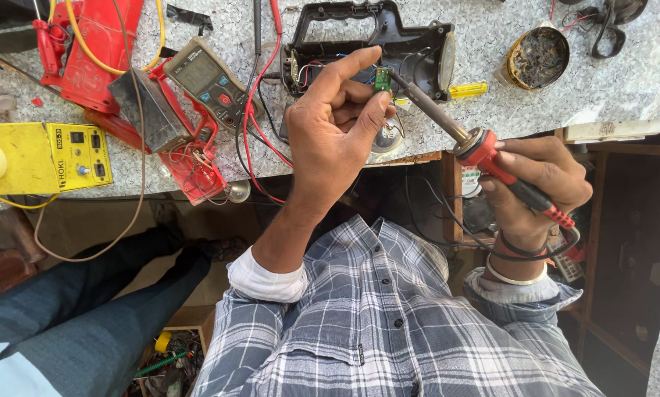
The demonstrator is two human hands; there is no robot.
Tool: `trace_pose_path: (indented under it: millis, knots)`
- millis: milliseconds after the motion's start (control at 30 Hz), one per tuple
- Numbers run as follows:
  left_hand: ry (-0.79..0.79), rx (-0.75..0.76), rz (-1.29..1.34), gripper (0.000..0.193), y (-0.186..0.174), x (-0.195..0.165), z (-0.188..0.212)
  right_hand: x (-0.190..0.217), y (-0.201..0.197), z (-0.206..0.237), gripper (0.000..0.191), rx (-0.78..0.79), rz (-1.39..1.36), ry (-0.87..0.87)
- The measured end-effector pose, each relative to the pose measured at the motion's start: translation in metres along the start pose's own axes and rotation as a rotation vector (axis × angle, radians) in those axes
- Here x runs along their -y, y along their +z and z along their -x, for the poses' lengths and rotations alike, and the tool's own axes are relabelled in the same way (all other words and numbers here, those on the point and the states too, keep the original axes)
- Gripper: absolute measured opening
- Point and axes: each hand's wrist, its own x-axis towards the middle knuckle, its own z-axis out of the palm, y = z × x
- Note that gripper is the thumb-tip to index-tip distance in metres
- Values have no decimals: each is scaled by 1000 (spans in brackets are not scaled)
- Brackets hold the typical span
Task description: The person solders a small green circuit board using a soldering iron and solder wire. They repeatedly heat the board and apply solder to multiple points, then place the board into a black plastic housing.
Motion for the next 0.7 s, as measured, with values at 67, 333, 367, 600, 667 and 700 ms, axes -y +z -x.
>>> trace_pose_path:
  millis: [67, 333, 367, 600, 667, 700]
  knots:
    - [-5, 0, -9, 38, 0, 0, 0, 3, -1, 0, 32, 21, 20, -10]
    - [-21, 12, -48, 35, 1, -1, -2, 12, -6, 0, 32, 41, 47, -3]
    - [-23, 11, -53, 35, 1, -2, -1, 11, -6, 0, 32, 42, 51, -7]
    - [-24, 28, -21, 37, -1, -1, -2, 5, -9, 1, 27, 53, 34, -33]
    - [-32, 30, -8, 40, 0, -1, -2, 4, -10, 0, 26, 43, 25, -43]
    - [-36, 29, -4, 42, 0, -1, -1, 4, -10, 0, 26, 37, 38, -49]
